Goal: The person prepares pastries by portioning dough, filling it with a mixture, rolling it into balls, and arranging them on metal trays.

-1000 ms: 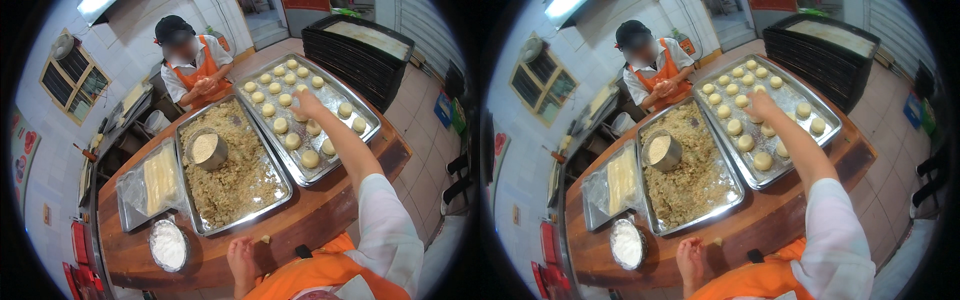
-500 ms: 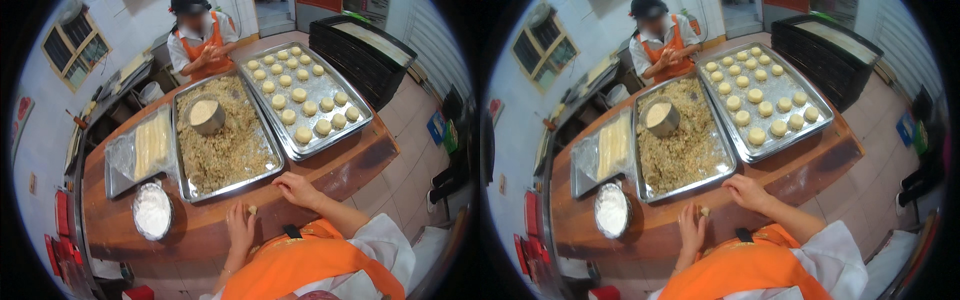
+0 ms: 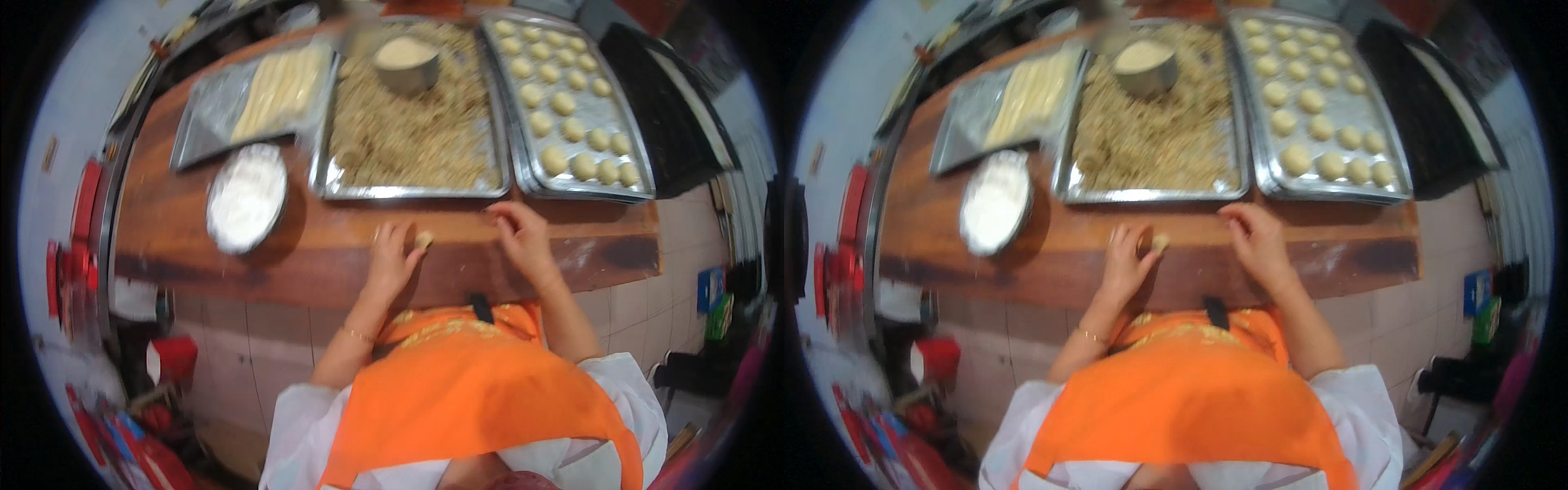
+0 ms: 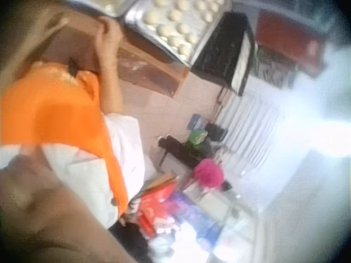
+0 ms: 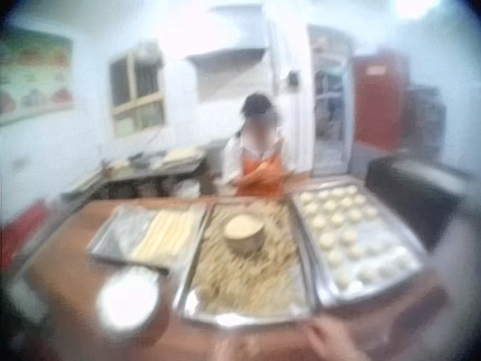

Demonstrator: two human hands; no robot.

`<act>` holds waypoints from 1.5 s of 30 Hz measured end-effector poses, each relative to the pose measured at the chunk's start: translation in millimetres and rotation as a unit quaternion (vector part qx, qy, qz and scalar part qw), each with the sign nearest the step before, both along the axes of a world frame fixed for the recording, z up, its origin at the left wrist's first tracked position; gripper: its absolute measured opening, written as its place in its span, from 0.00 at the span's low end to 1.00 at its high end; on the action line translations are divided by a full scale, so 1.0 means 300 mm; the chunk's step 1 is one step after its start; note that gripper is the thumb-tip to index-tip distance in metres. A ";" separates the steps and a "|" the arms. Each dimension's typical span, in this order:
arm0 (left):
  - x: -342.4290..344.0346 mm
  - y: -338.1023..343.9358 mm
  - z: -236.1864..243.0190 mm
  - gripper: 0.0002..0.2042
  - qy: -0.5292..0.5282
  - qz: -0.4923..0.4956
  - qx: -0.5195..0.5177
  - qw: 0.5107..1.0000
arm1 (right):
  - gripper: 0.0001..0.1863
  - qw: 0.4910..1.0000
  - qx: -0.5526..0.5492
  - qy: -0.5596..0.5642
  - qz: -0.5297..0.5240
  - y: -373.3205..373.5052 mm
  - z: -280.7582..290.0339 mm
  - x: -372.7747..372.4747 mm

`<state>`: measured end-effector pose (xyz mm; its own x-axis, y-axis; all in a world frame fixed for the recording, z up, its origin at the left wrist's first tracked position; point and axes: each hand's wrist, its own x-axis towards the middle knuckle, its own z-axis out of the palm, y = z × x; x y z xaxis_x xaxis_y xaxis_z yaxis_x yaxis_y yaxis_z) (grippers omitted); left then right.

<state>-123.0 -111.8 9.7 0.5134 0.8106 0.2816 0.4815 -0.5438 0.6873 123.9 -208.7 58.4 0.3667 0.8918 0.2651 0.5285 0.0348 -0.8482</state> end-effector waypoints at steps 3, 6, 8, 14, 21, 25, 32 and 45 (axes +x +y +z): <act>-0.049 -0.017 -0.015 0.24 -0.014 0.000 -0.020 1.000 | 0.08 0.999 -0.028 -0.012 0.027 0.005 -0.013 -0.043; -0.062 -0.039 0.002 0.20 -0.013 0.017 -0.032 0.999 | 0.08 0.992 -0.074 -0.070 0.078 0.019 -0.017 -0.075; -0.047 -0.041 -0.003 0.18 -0.013 0.023 -0.038 0.999 | 0.08 0.984 -0.088 -0.109 0.111 0.045 -0.035 -0.115; -0.030 -0.035 -0.015 0.12 -0.051 0.030 0.014 0.998 | 0.14 0.955 -0.035 -0.203 0.214 0.157 -0.094 -0.222; -0.166 -0.035 0.031 0.09 -0.101 0.104 0.030 0.989 | 0.11 0.963 -0.058 -0.098 0.242 0.164 -0.067 -0.275; -0.269 -0.015 0.054 0.07 -0.105 0.179 0.044 0.977 | 0.12 0.950 -0.085 -0.166 0.250 0.143 -0.082 -0.273; -0.500 0.103 0.168 0.05 -0.093 0.290 0.155 0.940 | 0.13 0.950 -0.090 -0.188 0.234 0.130 -0.101 -0.280; -0.514 0.456 0.333 0.13 -0.021 0.192 0.225 0.955 | 0.21 0.969 -0.081 -0.124 0.197 0.070 -0.078 -0.259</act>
<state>-277.1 25.0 109.5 0.1835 0.7295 0.6590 0.6820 -0.5773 0.4491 46.3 -187.5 34.9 -0.0669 0.9869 0.1466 0.6895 0.1519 -0.7082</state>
